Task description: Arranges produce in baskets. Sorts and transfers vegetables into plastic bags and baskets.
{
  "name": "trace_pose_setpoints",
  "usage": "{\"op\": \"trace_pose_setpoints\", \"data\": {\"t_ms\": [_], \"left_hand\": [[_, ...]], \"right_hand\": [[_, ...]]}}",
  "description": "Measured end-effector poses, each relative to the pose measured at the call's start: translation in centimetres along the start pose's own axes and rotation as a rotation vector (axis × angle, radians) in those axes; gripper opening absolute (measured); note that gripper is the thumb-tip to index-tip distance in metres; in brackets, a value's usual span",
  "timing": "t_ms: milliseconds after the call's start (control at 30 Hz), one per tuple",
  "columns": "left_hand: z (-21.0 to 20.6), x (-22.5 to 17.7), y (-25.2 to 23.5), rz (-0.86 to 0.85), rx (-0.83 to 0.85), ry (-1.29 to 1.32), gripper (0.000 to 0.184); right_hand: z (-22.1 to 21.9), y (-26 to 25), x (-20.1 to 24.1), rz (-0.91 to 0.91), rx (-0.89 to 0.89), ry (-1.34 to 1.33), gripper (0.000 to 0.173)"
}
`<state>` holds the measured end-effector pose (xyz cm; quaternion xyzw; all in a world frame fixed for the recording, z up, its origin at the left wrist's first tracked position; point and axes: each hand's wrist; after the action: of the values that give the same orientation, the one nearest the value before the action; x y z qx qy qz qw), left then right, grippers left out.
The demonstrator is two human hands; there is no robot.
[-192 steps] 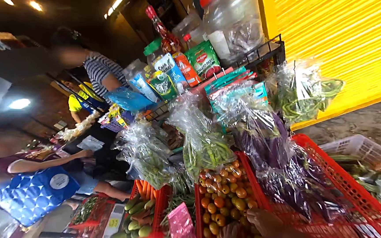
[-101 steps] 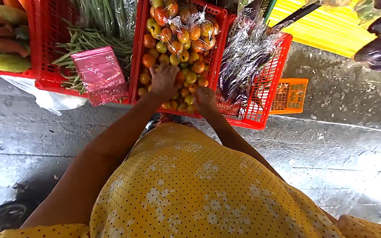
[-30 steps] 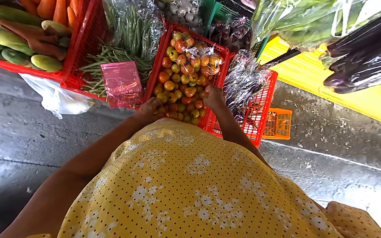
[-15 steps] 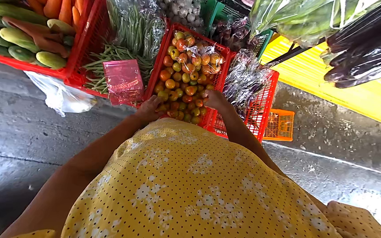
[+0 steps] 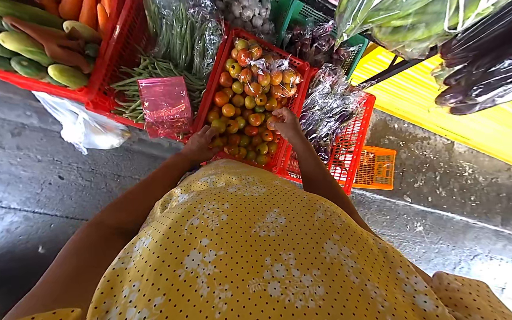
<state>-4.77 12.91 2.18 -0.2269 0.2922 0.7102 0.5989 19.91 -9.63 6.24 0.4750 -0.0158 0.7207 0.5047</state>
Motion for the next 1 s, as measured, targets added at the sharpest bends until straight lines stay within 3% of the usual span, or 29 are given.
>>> {"op": "trace_pose_setpoints", "data": {"t_ms": [167, 267, 367, 833, 1000], "left_hand": [[-0.4, 0.3, 0.0, -0.001, -0.008, -0.011, 0.041], [-0.2, 0.1, 0.0, 0.001, 0.009, 0.001, 0.042], [-0.2, 0.2, 0.0, -0.005, 0.007, 0.002, 0.043], [-0.6, 0.9, 0.0, -0.043, -0.002, -0.005, 0.043], [-0.2, 1.0, 0.0, -0.065, 0.013, 0.003, 0.042]], "right_hand": [[-0.1, 0.9, -0.7, -0.014, 0.117, -0.553, 0.046], [-0.1, 2.1, 0.0, 0.009, 0.183, -0.689, 0.054], [-0.5, 2.8, 0.7, 0.052, 0.217, -0.714, 0.061], [-1.3, 2.7, -0.3, 0.062, 0.054, -0.423, 0.054], [1.9, 2.9, -2.3, -0.008, -0.174, -0.473, 0.049]]}}
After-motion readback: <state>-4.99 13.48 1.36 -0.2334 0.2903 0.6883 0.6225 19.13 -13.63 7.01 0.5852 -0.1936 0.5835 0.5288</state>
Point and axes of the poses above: each hand's wrist, its own y-axis away from the middle knuckle, its own z-axis out of the back of the hand, x = y × z, and after that the axes turned 3 degrees about -y, right-handed
